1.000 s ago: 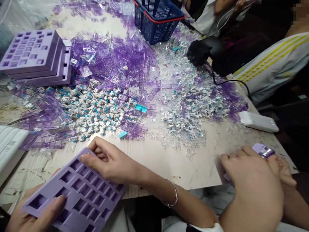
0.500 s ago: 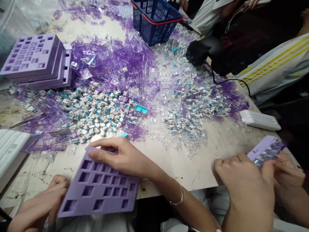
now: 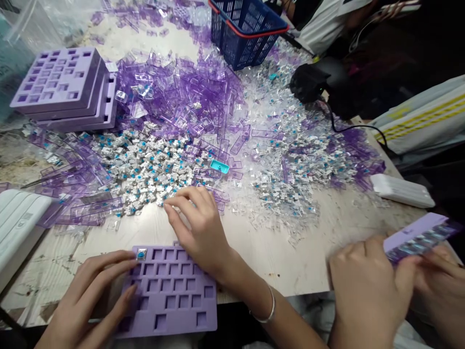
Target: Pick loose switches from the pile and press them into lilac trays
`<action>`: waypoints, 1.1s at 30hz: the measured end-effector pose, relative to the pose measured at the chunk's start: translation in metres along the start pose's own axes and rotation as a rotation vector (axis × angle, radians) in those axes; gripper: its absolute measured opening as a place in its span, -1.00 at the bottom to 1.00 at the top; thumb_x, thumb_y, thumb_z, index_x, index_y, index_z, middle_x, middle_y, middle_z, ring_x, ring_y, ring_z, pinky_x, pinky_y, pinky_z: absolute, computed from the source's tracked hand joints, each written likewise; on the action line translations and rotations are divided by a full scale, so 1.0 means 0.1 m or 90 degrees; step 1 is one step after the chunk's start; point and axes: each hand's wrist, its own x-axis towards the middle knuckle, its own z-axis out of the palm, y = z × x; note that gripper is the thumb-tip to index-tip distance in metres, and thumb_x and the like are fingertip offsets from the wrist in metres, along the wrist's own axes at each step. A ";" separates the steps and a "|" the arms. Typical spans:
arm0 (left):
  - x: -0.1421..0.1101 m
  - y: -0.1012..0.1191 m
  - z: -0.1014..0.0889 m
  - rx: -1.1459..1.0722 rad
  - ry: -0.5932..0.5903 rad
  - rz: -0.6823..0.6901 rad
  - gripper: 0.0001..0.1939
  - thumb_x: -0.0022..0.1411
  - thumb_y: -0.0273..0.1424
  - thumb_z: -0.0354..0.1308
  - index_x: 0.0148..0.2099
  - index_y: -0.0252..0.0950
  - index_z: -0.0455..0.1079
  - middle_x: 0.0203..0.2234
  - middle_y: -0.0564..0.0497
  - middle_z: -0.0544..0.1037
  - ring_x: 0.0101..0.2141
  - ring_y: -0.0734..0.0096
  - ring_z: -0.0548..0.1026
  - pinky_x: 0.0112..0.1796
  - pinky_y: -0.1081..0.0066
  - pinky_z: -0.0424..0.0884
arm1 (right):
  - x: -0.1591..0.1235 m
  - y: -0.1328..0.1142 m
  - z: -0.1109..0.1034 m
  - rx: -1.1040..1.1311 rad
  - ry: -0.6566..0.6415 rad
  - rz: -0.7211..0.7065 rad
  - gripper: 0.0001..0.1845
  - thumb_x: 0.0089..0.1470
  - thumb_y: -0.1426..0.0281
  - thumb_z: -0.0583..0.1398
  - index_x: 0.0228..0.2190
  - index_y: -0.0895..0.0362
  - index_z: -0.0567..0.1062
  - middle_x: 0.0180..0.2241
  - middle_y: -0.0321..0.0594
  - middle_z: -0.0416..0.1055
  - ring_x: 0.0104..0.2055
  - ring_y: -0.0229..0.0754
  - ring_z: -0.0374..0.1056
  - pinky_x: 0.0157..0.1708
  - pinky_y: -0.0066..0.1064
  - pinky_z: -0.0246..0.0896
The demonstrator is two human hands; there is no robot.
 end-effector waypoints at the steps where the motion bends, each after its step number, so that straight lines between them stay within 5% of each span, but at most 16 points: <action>1: 0.00 -0.02 0.00 0.030 0.009 0.005 -0.70 0.43 -0.38 -0.08 0.16 -0.23 0.19 0.02 -0.09 0.34 0.03 0.29 0.30 0.01 0.28 0.22 | 0.00 0.03 0.01 -0.048 -0.013 -0.003 -0.85 0.23 0.49 0.11 -0.29 0.20 0.50 -0.30 -0.15 0.43 -0.20 -0.13 0.30 -0.16 -0.25 0.17; 8: 0.02 -0.08 0.00 0.085 0.006 0.082 -0.53 0.36 -0.51 0.01 0.28 -0.25 0.13 0.11 -0.15 0.29 0.07 0.19 0.28 0.03 0.25 0.15 | 0.00 0.08 0.09 -0.232 -0.231 -0.095 -0.74 0.29 0.40 0.05 -0.06 0.22 0.41 -0.18 -0.09 0.41 -0.13 -0.06 0.26 -0.18 -0.26 0.04; 19: 0.02 -0.06 0.03 0.133 0.038 0.138 -0.54 0.31 -0.54 0.05 0.24 -0.29 0.21 0.08 -0.17 0.35 0.02 0.12 0.32 0.01 0.18 0.17 | 0.05 0.07 0.20 -0.372 -0.184 -0.192 -0.76 0.25 0.60 -0.03 -0.24 0.22 0.41 -0.25 -0.10 0.40 -0.18 -0.06 0.23 -0.19 -0.29 0.03; 26: 0.00 -0.11 0.05 0.095 0.029 0.161 -0.57 0.36 -0.49 -0.01 0.26 -0.34 0.17 0.09 -0.12 0.37 0.05 0.22 0.31 0.03 0.27 0.15 | 0.04 0.06 0.17 -0.326 -0.216 -0.221 -0.74 0.27 0.56 0.00 -0.10 0.25 0.43 -0.08 -0.05 0.40 -0.08 -0.08 0.24 -0.10 -0.29 0.09; 33: 0.00 -0.11 0.08 0.131 0.045 0.161 -0.58 0.37 -0.50 -0.01 0.25 -0.32 0.17 0.08 -0.11 0.43 0.06 0.22 0.32 -0.02 0.24 0.19 | 0.05 0.05 0.18 -0.195 -0.258 -0.225 -0.76 0.27 0.53 0.03 -0.11 0.21 0.45 -0.16 -0.08 0.42 -0.11 -0.12 0.27 -0.10 -0.29 0.17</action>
